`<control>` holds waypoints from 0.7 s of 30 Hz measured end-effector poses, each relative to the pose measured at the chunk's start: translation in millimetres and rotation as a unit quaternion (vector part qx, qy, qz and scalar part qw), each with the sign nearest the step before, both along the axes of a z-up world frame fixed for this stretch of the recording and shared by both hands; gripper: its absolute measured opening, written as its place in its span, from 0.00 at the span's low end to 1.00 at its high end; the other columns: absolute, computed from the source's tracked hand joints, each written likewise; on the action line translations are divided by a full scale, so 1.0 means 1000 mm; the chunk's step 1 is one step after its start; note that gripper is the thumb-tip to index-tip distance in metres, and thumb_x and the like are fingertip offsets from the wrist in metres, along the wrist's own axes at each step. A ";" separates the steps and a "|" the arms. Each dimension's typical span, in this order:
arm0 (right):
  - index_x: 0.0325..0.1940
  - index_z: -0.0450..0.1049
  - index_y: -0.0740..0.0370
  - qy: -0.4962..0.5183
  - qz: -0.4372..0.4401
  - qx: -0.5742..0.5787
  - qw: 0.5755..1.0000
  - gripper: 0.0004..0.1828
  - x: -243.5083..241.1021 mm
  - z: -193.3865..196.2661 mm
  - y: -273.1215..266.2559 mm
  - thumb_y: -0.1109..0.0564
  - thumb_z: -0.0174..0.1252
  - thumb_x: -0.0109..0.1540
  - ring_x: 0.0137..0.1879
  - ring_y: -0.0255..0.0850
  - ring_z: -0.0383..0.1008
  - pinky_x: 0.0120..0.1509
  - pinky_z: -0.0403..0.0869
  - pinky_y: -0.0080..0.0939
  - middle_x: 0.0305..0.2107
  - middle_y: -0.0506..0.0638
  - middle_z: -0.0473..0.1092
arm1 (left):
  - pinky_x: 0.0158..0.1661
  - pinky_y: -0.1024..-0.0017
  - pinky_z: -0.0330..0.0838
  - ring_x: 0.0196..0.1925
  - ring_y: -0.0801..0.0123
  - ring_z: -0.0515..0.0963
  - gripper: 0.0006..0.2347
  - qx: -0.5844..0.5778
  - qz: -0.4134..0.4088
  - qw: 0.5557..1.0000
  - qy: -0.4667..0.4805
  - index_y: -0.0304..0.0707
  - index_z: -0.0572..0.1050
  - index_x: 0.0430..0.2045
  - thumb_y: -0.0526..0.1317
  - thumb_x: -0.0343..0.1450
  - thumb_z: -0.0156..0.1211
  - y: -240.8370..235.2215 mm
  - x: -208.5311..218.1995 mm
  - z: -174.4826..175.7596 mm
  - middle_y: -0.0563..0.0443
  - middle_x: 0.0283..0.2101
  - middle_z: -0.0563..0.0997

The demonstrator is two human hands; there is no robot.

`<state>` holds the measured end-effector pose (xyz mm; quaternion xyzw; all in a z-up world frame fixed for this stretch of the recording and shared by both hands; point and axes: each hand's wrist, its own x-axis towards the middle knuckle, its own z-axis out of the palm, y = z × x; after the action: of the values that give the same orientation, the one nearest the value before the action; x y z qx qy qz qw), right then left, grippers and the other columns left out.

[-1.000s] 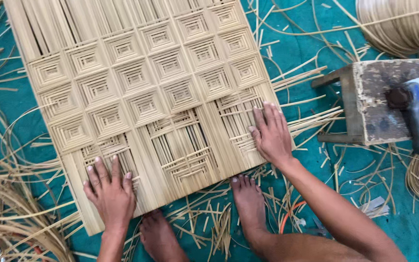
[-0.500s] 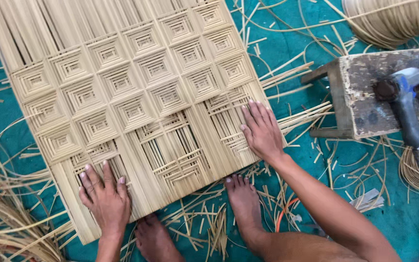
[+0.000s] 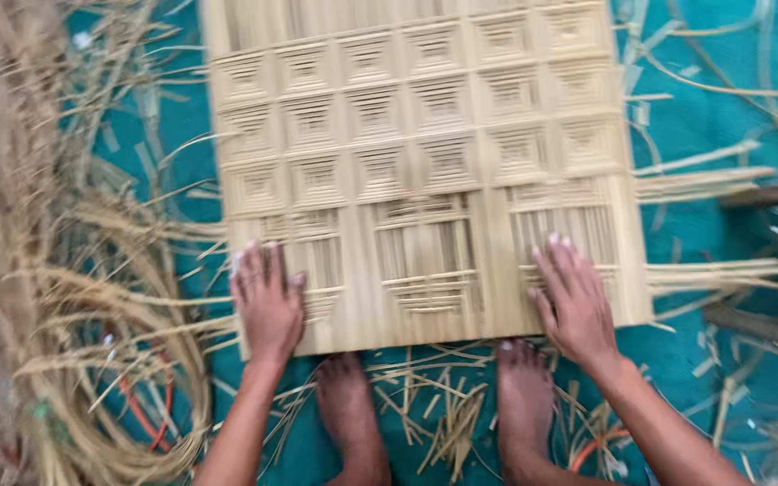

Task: The person weaves thin bamboo strips into a large mat on the floor, interlacing them to form a repeating square pattern. They repeatedly pull strips through the weave and adjust the alignment to maintain the pattern.

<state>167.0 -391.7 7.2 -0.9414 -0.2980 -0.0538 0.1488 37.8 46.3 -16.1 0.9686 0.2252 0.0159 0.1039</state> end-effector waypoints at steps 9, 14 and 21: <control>0.76 0.64 0.43 -0.037 0.034 -0.059 0.997 0.29 -0.018 0.001 0.018 0.40 0.44 0.70 0.79 0.45 0.56 0.84 0.48 0.56 0.73 0.44 0.61 | 0.69 0.39 0.46 0.78 0.39 0.50 0.23 0.032 -0.022 0.997 -0.059 0.58 0.62 0.72 0.53 0.79 0.44 -0.006 -0.044 -0.007 0.45 0.78 0.55; 0.66 0.75 0.44 -0.092 0.052 -0.008 0.994 0.23 -0.013 0.007 0.020 0.51 0.57 0.65 0.73 0.44 0.66 0.80 0.58 0.55 0.63 0.41 0.72 | 0.69 0.42 0.49 0.77 0.39 0.56 0.21 0.060 -0.038 0.991 -0.111 0.53 0.68 0.67 0.48 0.77 0.49 -0.015 -0.056 -0.007 0.41 0.76 0.60; 0.69 0.72 0.44 -0.038 0.139 0.001 0.990 0.26 -0.014 -0.006 0.089 0.40 0.55 0.68 0.70 0.50 0.65 0.74 0.61 0.56 0.62 0.49 0.70 | 0.71 0.38 0.42 0.78 0.37 0.50 0.25 0.015 -0.092 0.992 -0.081 0.54 0.61 0.72 0.52 0.77 0.47 -0.059 -0.036 -0.014 0.47 0.77 0.58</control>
<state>153.1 -302.7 1.4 -0.8880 -0.4312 -0.0682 0.1443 1.5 -12.6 -30.4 0.9823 0.1252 0.0879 0.1082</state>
